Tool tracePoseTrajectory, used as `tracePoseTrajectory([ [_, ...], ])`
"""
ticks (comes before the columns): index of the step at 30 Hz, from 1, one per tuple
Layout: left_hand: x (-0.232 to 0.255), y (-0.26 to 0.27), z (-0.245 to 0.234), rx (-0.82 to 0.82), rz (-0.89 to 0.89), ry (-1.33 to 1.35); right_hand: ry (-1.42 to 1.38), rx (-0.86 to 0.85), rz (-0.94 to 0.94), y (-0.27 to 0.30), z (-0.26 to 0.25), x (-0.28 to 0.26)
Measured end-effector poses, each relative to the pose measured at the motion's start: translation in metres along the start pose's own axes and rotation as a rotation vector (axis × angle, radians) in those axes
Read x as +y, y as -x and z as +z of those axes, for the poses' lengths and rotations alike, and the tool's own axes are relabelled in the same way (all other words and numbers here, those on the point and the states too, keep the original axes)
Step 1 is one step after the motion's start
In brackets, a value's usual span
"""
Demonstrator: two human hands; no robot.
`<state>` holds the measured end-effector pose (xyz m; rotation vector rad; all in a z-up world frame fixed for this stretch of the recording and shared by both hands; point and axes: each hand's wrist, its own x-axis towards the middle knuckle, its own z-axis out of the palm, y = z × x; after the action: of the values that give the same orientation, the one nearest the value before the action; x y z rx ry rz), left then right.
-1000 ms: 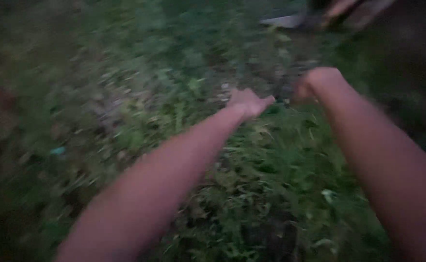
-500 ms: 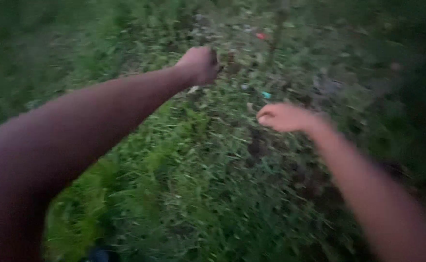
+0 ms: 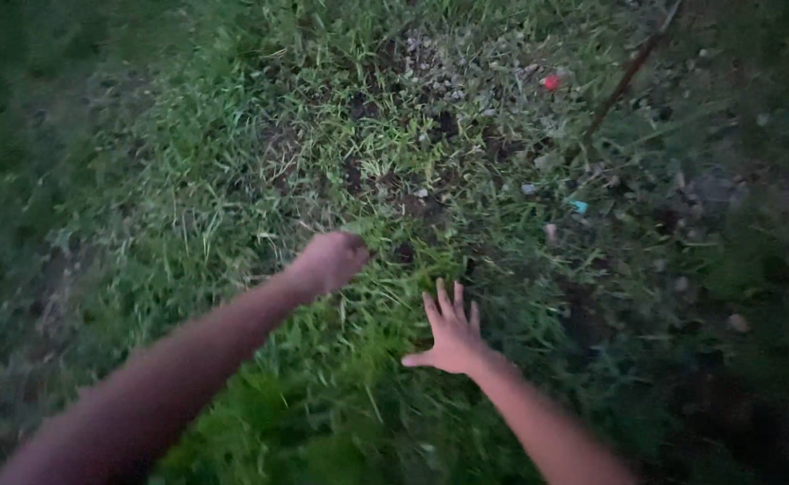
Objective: Pulling out weeds from the ground near a fence.
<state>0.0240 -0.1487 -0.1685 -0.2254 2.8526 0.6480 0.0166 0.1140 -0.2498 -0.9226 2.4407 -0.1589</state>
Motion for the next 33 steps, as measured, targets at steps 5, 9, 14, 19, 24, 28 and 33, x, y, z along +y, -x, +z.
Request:
tracePoseTrajectory([
  [5, -0.035, -0.047, 0.040, -0.070, 0.054, -0.010, -0.162, 0.361, -0.026, -0.084, 0.065, -0.053],
  [9, -0.070, -0.050, 0.095, 0.172, 0.147, 0.284, -0.480, 0.683, 0.043, -0.114, 0.118, -0.069],
  [14, -0.075, -0.049, 0.158, 0.255, 0.055, 0.782, -0.631, 0.910, 0.264, -0.126, 0.128, -0.069],
  [19, -0.084, -0.063, 0.182, 0.313, 0.171, 1.039, -0.989, 0.752, 0.568, -0.121, 0.112, -0.088],
  [24, -0.086, -0.076, 0.202, 0.372, 0.339, 0.649, -1.227, 0.931, 0.541, -0.138, 0.126, -0.080],
  [28, -0.076, -0.080, 0.199, 0.260, -0.019, 0.785, -1.255, 1.015, 0.567, -0.138, 0.121, -0.071],
  [33, -0.076, -0.088, 0.193, 0.342, -0.086, 1.137, -1.747, 1.081, 0.724, -0.134, 0.111, -0.055],
])
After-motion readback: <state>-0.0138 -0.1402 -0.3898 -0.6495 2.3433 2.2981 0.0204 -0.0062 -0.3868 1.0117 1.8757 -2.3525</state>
